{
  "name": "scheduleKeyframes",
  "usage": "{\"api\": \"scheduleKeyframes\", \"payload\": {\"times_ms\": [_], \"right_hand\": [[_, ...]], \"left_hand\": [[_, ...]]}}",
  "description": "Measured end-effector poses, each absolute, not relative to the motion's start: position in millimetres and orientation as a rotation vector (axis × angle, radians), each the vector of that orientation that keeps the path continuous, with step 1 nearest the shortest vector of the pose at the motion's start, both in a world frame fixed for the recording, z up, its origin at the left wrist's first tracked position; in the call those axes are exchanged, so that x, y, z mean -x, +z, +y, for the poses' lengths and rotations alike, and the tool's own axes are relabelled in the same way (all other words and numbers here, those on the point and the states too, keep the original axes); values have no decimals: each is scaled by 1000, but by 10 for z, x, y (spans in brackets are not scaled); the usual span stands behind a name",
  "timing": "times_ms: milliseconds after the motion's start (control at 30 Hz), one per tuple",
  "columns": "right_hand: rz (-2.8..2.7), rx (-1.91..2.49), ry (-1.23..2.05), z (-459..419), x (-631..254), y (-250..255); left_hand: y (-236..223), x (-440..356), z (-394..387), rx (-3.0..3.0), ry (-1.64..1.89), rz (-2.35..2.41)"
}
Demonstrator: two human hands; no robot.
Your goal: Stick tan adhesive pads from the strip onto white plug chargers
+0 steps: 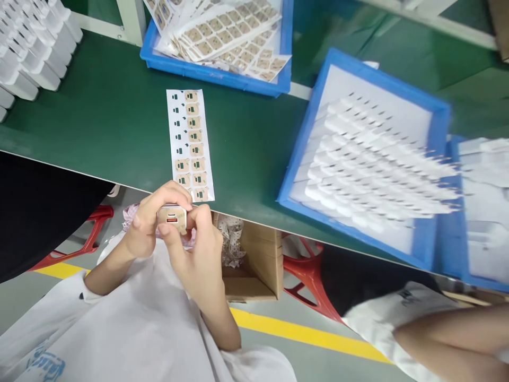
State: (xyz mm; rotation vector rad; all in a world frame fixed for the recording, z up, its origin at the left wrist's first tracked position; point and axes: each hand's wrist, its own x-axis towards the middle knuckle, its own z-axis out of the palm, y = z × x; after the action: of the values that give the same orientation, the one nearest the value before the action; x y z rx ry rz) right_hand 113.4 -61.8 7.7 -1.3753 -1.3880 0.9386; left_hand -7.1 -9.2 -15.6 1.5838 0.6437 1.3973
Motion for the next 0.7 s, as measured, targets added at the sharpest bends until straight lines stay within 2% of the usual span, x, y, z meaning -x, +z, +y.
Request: {"api": "scheduleKeyframes", "payload": {"times_ms": [300, 433, 600, 700], "right_hand": [[-1450, 1356, 1027, -507, -1201, 36], [-1455, 1452, 971, -461, -1161, 47], [-1350, 1354, 1131, -410, -1175, -36], [-1344, 1388, 1103, -379, -1178, -64]], "left_hand": [[-247, 62, -79, -1543, 1408, 698], [-255, 62, -75, -1630, 1441, 700], [-271, 78, -51, -1693, 1465, 731], [-313, 52, -30, -1788, 1503, 756]]}}
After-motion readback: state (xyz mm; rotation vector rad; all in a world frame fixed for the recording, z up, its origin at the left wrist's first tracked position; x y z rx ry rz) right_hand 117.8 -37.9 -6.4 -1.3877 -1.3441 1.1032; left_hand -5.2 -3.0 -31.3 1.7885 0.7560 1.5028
